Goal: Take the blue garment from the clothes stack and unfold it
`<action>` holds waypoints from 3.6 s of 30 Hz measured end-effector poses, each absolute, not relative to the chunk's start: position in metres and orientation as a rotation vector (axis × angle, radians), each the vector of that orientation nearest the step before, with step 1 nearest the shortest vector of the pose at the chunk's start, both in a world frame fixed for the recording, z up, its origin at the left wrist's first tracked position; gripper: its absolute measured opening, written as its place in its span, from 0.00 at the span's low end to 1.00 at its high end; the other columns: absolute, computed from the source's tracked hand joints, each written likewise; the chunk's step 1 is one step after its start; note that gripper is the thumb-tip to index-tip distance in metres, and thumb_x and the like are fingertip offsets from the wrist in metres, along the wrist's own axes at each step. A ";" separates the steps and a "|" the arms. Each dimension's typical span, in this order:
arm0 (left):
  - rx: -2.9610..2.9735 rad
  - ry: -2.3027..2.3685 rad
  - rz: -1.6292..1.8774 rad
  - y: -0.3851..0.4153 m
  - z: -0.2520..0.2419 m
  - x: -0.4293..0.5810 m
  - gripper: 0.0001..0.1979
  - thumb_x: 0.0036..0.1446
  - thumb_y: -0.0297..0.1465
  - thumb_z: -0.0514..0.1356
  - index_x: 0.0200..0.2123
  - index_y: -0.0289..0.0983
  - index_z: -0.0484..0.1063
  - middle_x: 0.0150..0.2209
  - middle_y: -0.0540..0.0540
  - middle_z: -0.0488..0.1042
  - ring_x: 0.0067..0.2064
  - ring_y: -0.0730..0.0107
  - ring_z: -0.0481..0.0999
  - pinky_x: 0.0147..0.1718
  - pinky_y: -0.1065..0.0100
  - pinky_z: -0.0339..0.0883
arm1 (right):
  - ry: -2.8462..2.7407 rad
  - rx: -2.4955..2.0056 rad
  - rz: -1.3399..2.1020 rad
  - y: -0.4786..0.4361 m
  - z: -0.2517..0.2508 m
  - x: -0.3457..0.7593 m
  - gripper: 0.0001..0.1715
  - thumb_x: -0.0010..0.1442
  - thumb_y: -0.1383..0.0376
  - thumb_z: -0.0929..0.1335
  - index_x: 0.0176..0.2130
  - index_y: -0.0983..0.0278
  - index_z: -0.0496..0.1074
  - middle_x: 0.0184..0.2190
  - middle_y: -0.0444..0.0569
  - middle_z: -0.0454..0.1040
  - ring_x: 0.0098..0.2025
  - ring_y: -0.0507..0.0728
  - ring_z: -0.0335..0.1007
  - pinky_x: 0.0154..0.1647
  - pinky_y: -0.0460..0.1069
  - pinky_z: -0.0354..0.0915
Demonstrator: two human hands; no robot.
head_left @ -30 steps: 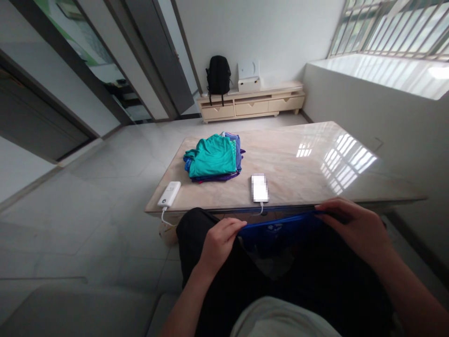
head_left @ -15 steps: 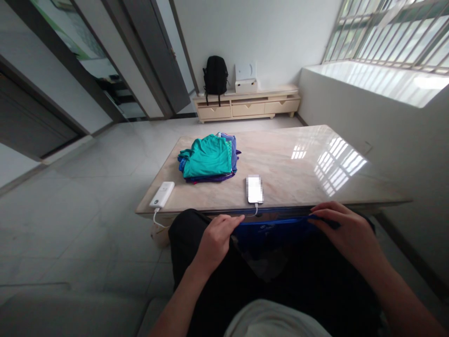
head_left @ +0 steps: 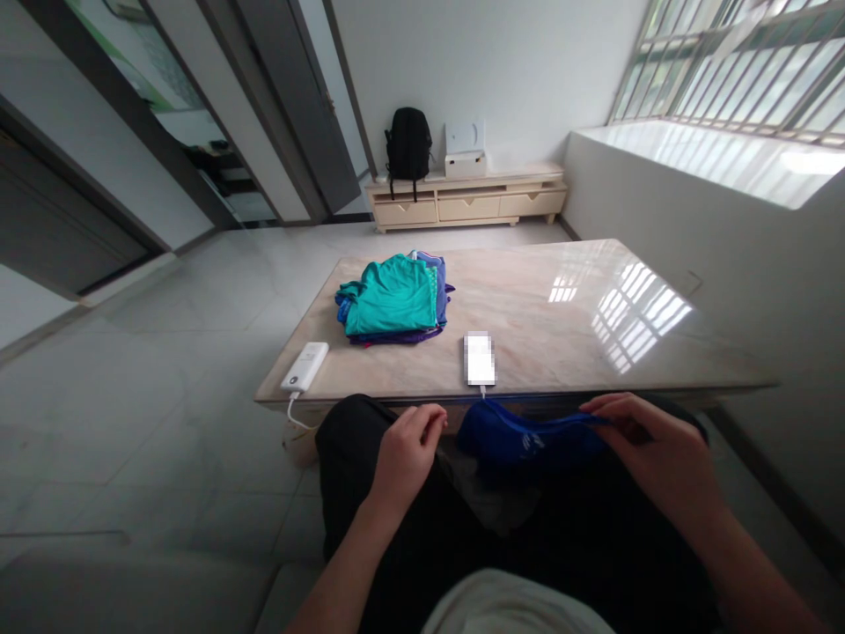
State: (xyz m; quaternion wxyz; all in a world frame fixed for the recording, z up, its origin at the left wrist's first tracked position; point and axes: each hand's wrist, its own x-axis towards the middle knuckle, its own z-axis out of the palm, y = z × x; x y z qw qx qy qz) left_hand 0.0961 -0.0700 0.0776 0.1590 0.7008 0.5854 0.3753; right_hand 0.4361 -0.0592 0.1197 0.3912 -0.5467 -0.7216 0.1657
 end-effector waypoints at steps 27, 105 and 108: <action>1.841 1.377 0.602 -0.083 0.028 0.146 0.06 0.64 0.32 0.63 0.41 0.40 0.81 0.42 0.46 0.81 0.44 0.59 0.80 0.44 0.64 0.69 | -2.179 -0.946 0.470 -0.068 0.140 0.431 0.11 0.66 0.74 0.67 0.42 0.58 0.71 0.43 0.42 0.82 0.43 0.50 0.80 0.46 0.43 0.72; 1.452 0.697 1.184 -0.057 0.137 0.140 0.10 0.69 0.34 0.59 0.37 0.37 0.76 0.41 0.40 0.76 0.43 0.63 0.77 0.47 0.60 0.72 | -1.853 -0.615 1.559 0.001 0.172 0.428 0.10 0.65 0.62 0.72 0.32 0.63 0.77 0.32 0.52 0.80 0.35 0.57 0.77 0.39 0.51 0.72; 1.446 0.664 1.137 -0.061 0.138 0.157 0.11 0.70 0.35 0.58 0.37 0.37 0.77 0.43 0.39 0.75 0.45 0.62 0.77 0.48 0.59 0.72 | -1.875 -0.520 1.636 0.000 0.174 0.404 0.08 0.64 0.63 0.72 0.33 0.63 0.79 0.35 0.52 0.79 0.38 0.56 0.77 0.42 0.51 0.72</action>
